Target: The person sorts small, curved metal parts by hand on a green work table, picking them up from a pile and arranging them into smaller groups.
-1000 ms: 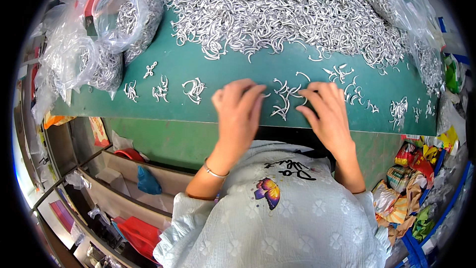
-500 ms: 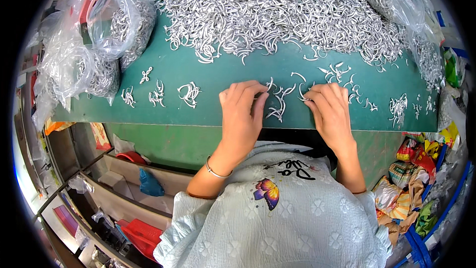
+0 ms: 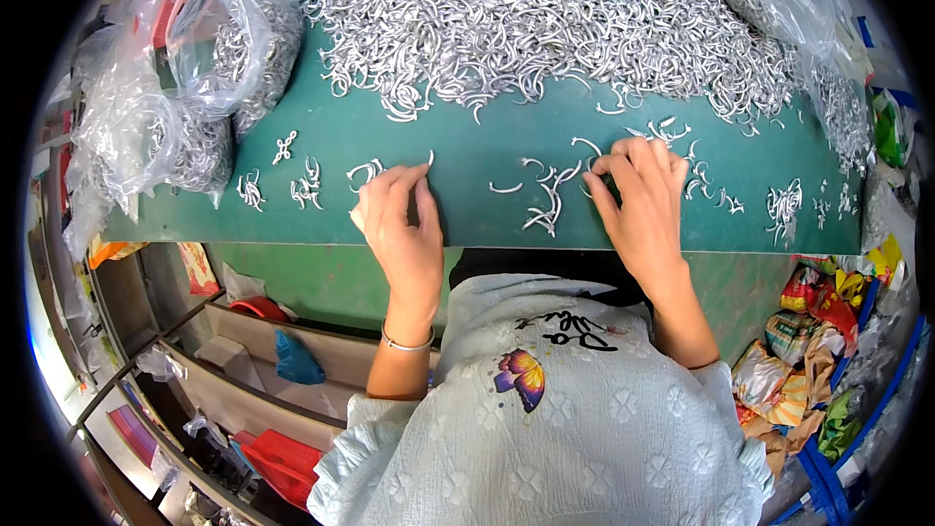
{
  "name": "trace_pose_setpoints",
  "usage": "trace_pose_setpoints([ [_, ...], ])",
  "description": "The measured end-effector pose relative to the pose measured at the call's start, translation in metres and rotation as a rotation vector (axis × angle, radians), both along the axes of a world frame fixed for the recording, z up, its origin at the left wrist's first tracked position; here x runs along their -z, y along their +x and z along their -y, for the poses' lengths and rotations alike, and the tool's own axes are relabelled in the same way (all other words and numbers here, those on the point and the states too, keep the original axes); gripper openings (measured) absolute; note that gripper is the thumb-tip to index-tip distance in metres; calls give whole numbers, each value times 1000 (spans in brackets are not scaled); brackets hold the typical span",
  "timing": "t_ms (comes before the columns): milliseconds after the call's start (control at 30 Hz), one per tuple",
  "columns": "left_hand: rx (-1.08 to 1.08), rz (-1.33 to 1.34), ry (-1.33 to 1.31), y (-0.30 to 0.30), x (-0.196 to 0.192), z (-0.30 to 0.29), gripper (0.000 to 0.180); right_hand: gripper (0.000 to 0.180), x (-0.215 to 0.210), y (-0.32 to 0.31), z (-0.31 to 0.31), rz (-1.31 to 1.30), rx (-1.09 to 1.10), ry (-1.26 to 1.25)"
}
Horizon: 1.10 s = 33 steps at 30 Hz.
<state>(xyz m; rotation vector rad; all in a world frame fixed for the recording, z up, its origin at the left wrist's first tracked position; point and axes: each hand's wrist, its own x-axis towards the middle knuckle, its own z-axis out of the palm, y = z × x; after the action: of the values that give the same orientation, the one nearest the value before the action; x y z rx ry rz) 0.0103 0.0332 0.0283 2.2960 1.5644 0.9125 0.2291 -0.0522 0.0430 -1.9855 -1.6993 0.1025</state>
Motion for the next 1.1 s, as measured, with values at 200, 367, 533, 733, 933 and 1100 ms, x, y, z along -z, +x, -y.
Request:
trace_pose_setpoints([
  [200,-96,-66,8,-10,1,5,25,14,-11,-10,-6,-173,-53,119],
  [367,-51,187,29,-7,-7,6,27,15,6,-72,-59,-69,-374,60],
  [533,81,133,-7,-15,-15,7,30,14,7,-61,-55,-320,-429,119],
  [733,160,-63,-39,-13,2,1,22,22,-13,10,-9,-223,-189,-31],
  [933,176,12,-39,-2,-4,0,25,27,-13,5,2,-179,-176,-68],
  [1100,484,49,-124,40,-10,-7,28,21,-8,7,4,-154,-207,-85],
])
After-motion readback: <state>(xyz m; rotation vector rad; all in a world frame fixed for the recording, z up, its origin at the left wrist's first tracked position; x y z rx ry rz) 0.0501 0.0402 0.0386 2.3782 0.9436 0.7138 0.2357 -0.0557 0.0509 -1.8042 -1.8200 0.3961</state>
